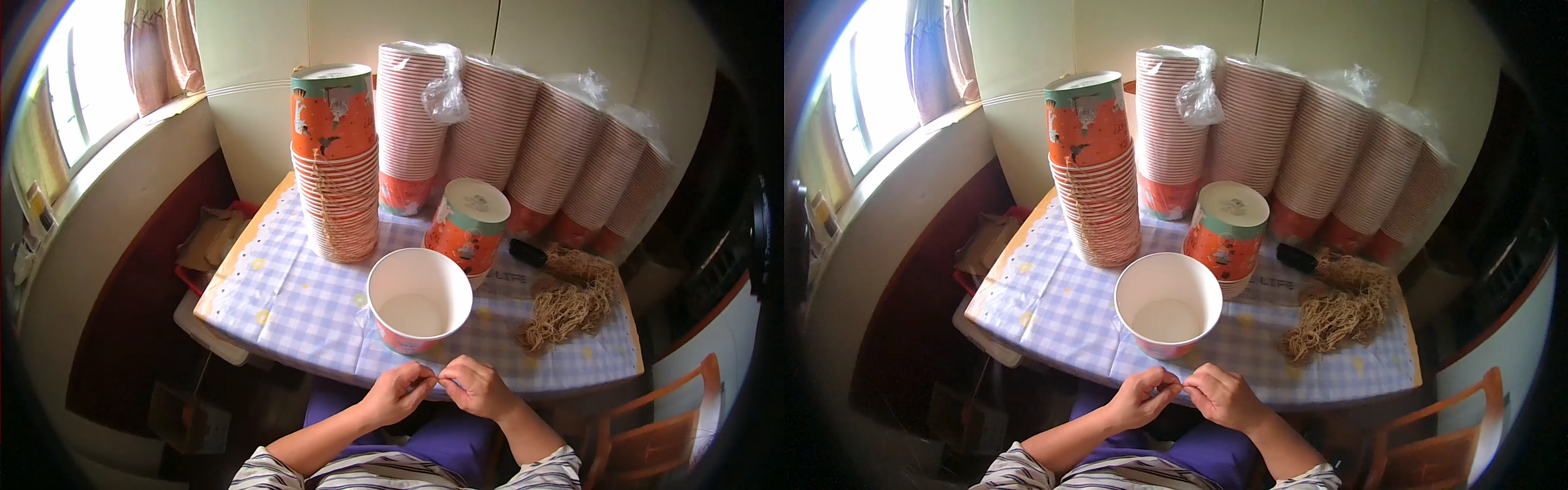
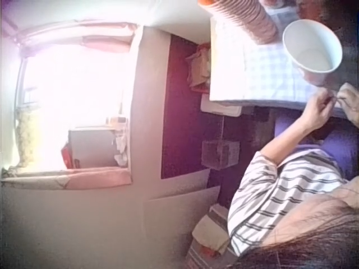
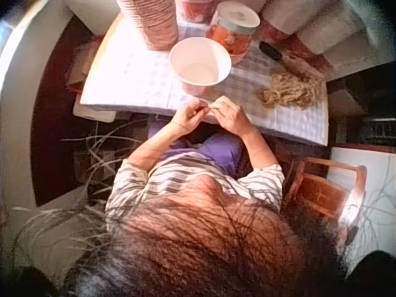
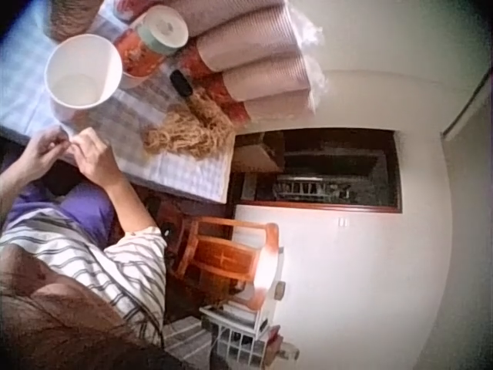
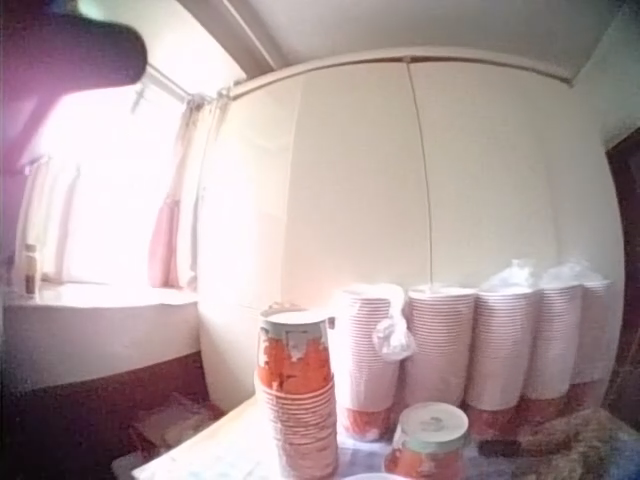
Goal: Attach plastic handles to paper buckets by threading them through pre-drilled holes.
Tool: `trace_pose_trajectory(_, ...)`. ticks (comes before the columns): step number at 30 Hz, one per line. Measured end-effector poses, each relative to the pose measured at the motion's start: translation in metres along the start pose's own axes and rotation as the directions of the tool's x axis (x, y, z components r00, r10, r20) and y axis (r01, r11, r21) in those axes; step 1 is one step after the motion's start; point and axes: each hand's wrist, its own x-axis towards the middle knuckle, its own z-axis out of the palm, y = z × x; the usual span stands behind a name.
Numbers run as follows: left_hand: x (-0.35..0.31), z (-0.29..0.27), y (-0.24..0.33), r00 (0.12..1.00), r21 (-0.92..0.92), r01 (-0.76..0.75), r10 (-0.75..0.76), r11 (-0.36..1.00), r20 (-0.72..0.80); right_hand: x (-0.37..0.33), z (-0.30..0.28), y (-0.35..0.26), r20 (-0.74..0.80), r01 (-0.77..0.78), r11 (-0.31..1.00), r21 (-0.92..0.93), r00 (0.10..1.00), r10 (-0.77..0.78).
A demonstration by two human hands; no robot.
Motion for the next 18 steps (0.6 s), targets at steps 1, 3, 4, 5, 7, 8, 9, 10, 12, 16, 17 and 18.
trace_pose_trajectory(1,0.001,0.001,0.0,1.0,-0.002,-0.003,0.003,1.0,0.003,0.0,-0.001,0.0,0.011,-0.01,1.0,0.012,1.0,0.01)
trace_pose_trajectory(3,0.002,0.001,0.001,0.995,0.048,-0.099,0.1,0.994,-0.006,0.0,-0.004,-0.001,0.022,-0.02,1.0,0.024,1.0,0.02)
trace_pose_trajectory(4,0.002,0.002,0.003,0.995,0.048,-0.1,0.101,0.994,-0.005,0.0,-0.005,-0.002,0.019,-0.036,0.998,0.047,0.999,0.036)
trace_pose_trajectory(5,0.004,0.002,0.004,0.985,0.103,-0.171,0.173,0.98,-0.004,0.0,-0.007,-0.002,0.016,-0.052,0.996,0.071,0.999,0.051)
trace_pose_trajectory(7,0.006,0.002,0.006,0.97,0.156,-0.24,0.242,0.958,0.002,0.001,-0.009,-0.003,0.027,-0.088,0.99,0.109,0.996,0.085)
trace_pose_trajectory(8,0.006,0.002,0.006,0.961,0.2,-0.271,0.277,0.942,-0.002,0.002,-0.01,-0.004,0.039,-0.123,0.981,0.147,0.992,0.118)
trace_pose_trajectory(9,0.007,0.002,0.007,0.95,0.243,-0.302,0.312,0.922,-0.004,0.003,-0.011,-0.004,0.038,-0.122,0.982,0.147,0.992,0.118)
trace_pose_trajectory(10,0.007,0.001,0.009,0.95,0.244,-0.302,0.313,0.921,-0.004,0.004,-0.012,-0.005,0.044,-0.131,0.976,0.173,0.991,0.125)
trace_pose_trajectory(12,0.006,-0.002,0.012,0.94,0.296,-0.33,0.341,0.896,0.016,0.007,-0.015,-0.005,0.051,-0.138,0.97,0.202,0.99,0.13)
trace_pose_trajectory(16,0.009,-0.031,0.026,0.934,0.202,-0.291,0.323,0.935,-0.151,0.016,-0.038,-0.003,-0.045,-0.177,0.969,0.171,0.981,0.188)
trace_pose_trajectory(17,0.011,-0.043,0.029,0.901,0.228,-0.294,0.349,0.928,-0.258,0.019,-0.044,0.0,-0.07,-0.203,0.962,0.185,0.973,0.219)
trace_pose_trajectory(18,0.014,-0.054,0.029,0.875,0.221,-0.236,0.306,0.946,-0.376,0.021,-0.05,0.002,-0.105,-0.187,0.972,0.14,0.974,0.202)
